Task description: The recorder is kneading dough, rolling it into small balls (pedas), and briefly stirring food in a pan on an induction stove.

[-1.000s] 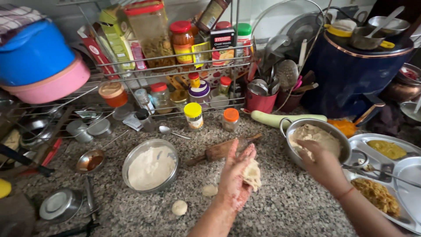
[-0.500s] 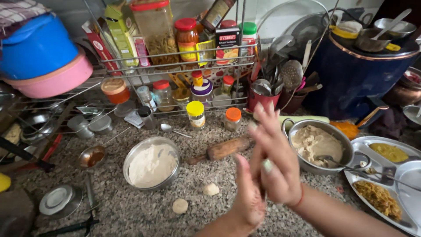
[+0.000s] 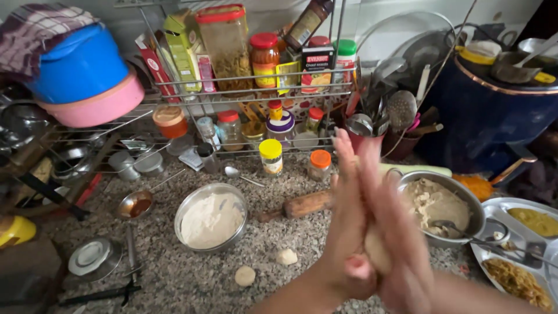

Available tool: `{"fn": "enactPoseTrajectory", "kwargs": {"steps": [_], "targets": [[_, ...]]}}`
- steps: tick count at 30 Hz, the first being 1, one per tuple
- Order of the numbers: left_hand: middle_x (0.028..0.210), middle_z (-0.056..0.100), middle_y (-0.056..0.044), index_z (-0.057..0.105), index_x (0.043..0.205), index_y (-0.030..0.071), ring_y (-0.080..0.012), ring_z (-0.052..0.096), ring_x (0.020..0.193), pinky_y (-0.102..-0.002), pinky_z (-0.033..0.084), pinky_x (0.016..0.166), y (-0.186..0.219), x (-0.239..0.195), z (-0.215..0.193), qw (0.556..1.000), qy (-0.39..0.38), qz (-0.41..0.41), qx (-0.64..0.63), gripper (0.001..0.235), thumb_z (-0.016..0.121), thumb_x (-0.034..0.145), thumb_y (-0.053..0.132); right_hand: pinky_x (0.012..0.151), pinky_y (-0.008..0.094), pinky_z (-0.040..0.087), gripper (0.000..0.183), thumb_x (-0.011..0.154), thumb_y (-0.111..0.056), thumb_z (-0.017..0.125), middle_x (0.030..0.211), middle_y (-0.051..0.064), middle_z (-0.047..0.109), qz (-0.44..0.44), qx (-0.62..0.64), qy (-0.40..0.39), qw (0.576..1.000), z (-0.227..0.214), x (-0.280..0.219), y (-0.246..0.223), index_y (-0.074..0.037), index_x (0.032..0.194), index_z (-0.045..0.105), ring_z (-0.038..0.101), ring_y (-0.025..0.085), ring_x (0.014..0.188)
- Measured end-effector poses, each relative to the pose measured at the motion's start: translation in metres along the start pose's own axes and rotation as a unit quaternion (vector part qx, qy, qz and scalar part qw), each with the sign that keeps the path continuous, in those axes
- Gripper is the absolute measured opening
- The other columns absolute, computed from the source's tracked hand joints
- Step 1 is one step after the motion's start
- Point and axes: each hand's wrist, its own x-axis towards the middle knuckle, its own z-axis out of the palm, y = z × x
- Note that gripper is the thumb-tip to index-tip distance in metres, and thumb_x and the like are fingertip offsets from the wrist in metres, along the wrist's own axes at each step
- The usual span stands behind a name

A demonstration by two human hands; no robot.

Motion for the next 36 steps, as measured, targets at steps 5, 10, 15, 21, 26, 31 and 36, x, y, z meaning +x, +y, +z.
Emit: {"fn": "enactPoseTrajectory", "kwargs": {"steps": [5, 10, 15, 21, 26, 31, 36], "targets": [[0.176, -0.006, -0.030, -0.008, 0.160, -0.009, -0.0395, 0.002, 0.169, -0.048, 0.005, 0.136, 0.001, 0.007, 0.007, 0.996, 0.009, 0.030, -0.079, 0.109, -0.003, 0.099, 0.081, 0.134, 0.052, 0.012, 0.074, 0.109, -0.043, 0.045, 0.175, 0.023, -0.002, -0.450, -0.226, -0.117, 0.856, -0.031, 0.004, 0.034, -0.015, 0.168, 0.011, 0.003, 0.039, 0.167], [0.178, -0.011, -0.027, -0.011, 0.163, -0.009, -0.0348, -0.007, 0.165, -0.044, 0.002, 0.137, 0.000, 0.014, -0.002, 0.998, -0.012, 0.017, -0.065, 0.110, -0.005, 0.102, 0.082, 0.106, 0.066, 0.022, 0.073, 0.102, -0.046, 0.041, 0.175, 0.007, 0.007, 0.026, 0.066, 0.056, 0.996, -0.004, 0.002, 0.005, -0.021, 0.166, 0.019, 0.014, 0.038, 0.153], [0.171, -0.016, -0.026, -0.012, 0.155, -0.010, -0.0327, -0.012, 0.162, -0.045, -0.004, 0.134, 0.013, 0.031, -0.001, 0.966, -0.020, 0.001, -0.259, 0.119, 0.005, 0.090, 0.088, 0.139, 0.050, 0.005, 0.082, 0.104, -0.046, 0.042, 0.174, 0.023, 0.006, -0.514, -0.244, -0.109, 0.815, -0.032, 0.021, 0.042, -0.009, 0.170, 0.012, 0.007, 0.037, 0.166], [0.179, -0.006, -0.023, -0.011, 0.167, -0.009, -0.0287, 0.008, 0.169, -0.040, 0.010, 0.138, -0.002, 0.020, -0.001, 0.996, -0.008, -0.008, -0.086, 0.120, -0.002, 0.097, 0.089, 0.137, 0.040, 0.020, 0.069, 0.113, -0.036, 0.047, 0.176, 0.014, 0.009, -0.530, -0.257, -0.091, 0.803, -0.024, 0.018, 0.027, -0.010, 0.171, 0.021, 0.019, 0.025, 0.160], [0.177, -0.015, -0.018, -0.021, 0.164, 0.005, -0.0268, 0.002, 0.163, -0.043, 0.006, 0.134, 0.000, 0.027, 0.004, 0.961, 0.010, 0.009, -0.276, 0.123, 0.018, 0.086, 0.091, 0.132, 0.050, 0.017, 0.061, 0.109, -0.036, 0.041, 0.171, 0.026, 0.028, -0.307, -0.144, -0.048, 0.940, -0.010, 0.008, 0.006, 0.004, 0.154, 0.036, 0.026, 0.040, 0.161], [0.173, -0.013, -0.022, -0.008, 0.157, -0.001, -0.0321, -0.009, 0.164, -0.045, -0.005, 0.132, 0.010, 0.027, 0.000, 0.977, 0.039, -0.057, -0.202, 0.123, 0.004, 0.083, 0.097, 0.139, 0.048, 0.020, 0.080, 0.107, -0.053, 0.047, 0.177, 0.013, 0.014, -0.461, -0.100, -0.095, 0.877, -0.028, 0.013, 0.034, -0.009, 0.168, 0.018, 0.023, 0.033, 0.163], [0.175, -0.007, -0.027, -0.010, 0.158, -0.009, -0.0384, -0.003, 0.170, -0.049, 0.000, 0.139, 0.029, 0.026, -0.002, 0.999, 0.000, -0.022, 0.040, 0.126, -0.003, 0.085, 0.095, 0.126, 0.058, 0.017, 0.105, 0.093, -0.081, 0.044, 0.176, 0.017, -0.001, -0.284, 0.005, -0.139, 0.949, -0.007, 0.006, -0.012, -0.020, 0.164, -0.005, 0.010, 0.037, 0.162]]}}
